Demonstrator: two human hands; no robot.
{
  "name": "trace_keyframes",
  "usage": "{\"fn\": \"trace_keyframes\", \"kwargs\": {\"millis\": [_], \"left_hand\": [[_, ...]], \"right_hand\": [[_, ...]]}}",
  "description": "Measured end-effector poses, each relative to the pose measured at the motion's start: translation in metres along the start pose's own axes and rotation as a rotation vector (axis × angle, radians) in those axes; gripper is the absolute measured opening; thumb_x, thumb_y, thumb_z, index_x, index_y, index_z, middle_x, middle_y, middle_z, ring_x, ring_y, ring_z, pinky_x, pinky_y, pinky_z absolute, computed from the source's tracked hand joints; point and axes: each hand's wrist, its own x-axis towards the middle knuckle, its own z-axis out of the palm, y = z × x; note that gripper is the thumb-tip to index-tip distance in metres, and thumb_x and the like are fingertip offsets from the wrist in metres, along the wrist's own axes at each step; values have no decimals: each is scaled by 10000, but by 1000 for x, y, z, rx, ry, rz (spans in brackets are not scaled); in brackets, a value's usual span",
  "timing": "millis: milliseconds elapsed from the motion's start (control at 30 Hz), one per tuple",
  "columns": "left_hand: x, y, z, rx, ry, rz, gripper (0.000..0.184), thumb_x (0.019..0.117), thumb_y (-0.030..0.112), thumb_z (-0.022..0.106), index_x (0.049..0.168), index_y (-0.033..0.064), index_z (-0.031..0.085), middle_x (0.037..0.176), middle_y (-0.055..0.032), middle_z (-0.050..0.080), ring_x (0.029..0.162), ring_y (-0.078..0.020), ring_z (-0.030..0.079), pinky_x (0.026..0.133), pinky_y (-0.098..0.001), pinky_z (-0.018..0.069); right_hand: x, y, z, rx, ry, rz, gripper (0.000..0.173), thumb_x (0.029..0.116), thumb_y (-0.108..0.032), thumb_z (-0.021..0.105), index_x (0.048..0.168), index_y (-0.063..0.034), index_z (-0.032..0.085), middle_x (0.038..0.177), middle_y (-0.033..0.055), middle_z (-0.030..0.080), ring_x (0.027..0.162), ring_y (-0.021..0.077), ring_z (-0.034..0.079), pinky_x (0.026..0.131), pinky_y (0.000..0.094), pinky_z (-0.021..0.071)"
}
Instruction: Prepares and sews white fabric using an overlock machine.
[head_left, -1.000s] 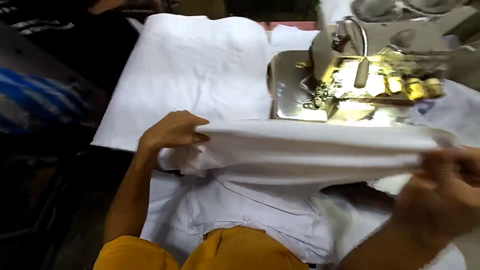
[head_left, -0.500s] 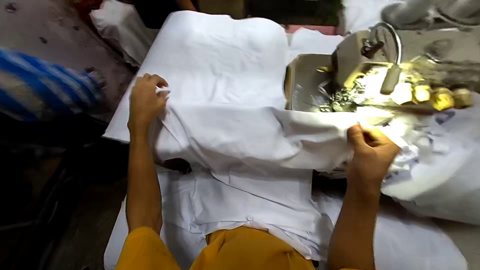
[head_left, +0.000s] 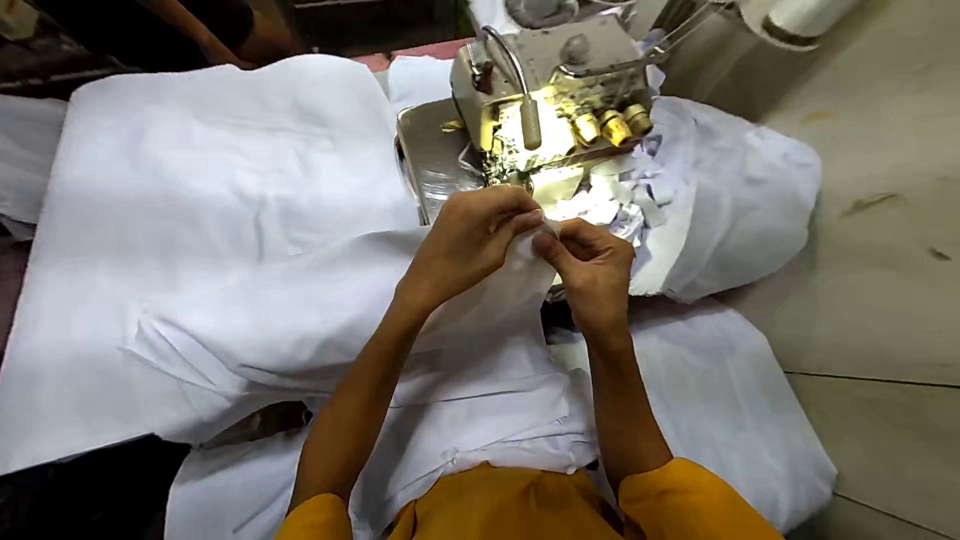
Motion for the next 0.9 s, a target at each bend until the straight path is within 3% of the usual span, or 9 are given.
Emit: {"fn": "trace_keyframes", "kwargs": {"millis": [100,233,400,633,733,833,900], "left_hand": [[2,3,1,-24,25,-113,55,955,79,693,948,35,726,855,-31,716,760,-55,681,736,-215,577],[3,9,-3,52,38,-226,36,937,103,728,939,69,739,845,-6,733,750,-45,685,720,-225,569],[7,17,-6,83,51,-300,111,878,137,804,928,86,719,794,0,708,670,-57,649,616,-227,530],[7,21,-3,168,101,-180,49,936,109,734,960,70,750,883,-21,748,787,-61,708,725,-229,587],[5,21,-1,242,136,-125,55,942,101,719,956,58,750,883,-44,741,785,-85,702,730,-245,581],[-2,24,0,279,142,-89,45,955,90,704,965,52,725,859,-56,704,735,-114,658,668,-270,538],[-3,25,2,309,157,-73,50,964,83,687,965,47,722,845,-55,693,713,-116,641,644,-273,519]], "right_hand": [[0,2,0,-25,5,4,90,927,-133,757,977,-62,732,871,-9,725,780,66,698,742,247,607],[1,2,3,-45,8,15,130,916,-138,771,1020,-69,734,921,7,731,814,88,707,754,258,609],[4,0,4,-50,15,14,188,903,-117,780,1073,-65,721,967,21,729,864,97,709,793,264,609],[6,-6,1,-46,43,2,122,961,-148,722,1049,-63,728,954,8,730,854,83,710,794,260,609],[7,-10,0,-40,32,-8,126,976,-161,702,1048,-61,725,948,6,722,848,77,701,780,248,602],[7,-14,-2,-19,-5,-1,169,997,-201,669,1075,-60,718,953,6,719,848,78,694,773,249,595],[9,-16,1,-51,17,-7,134,977,-189,699,1033,-69,721,930,3,717,832,81,694,755,251,596]]}}
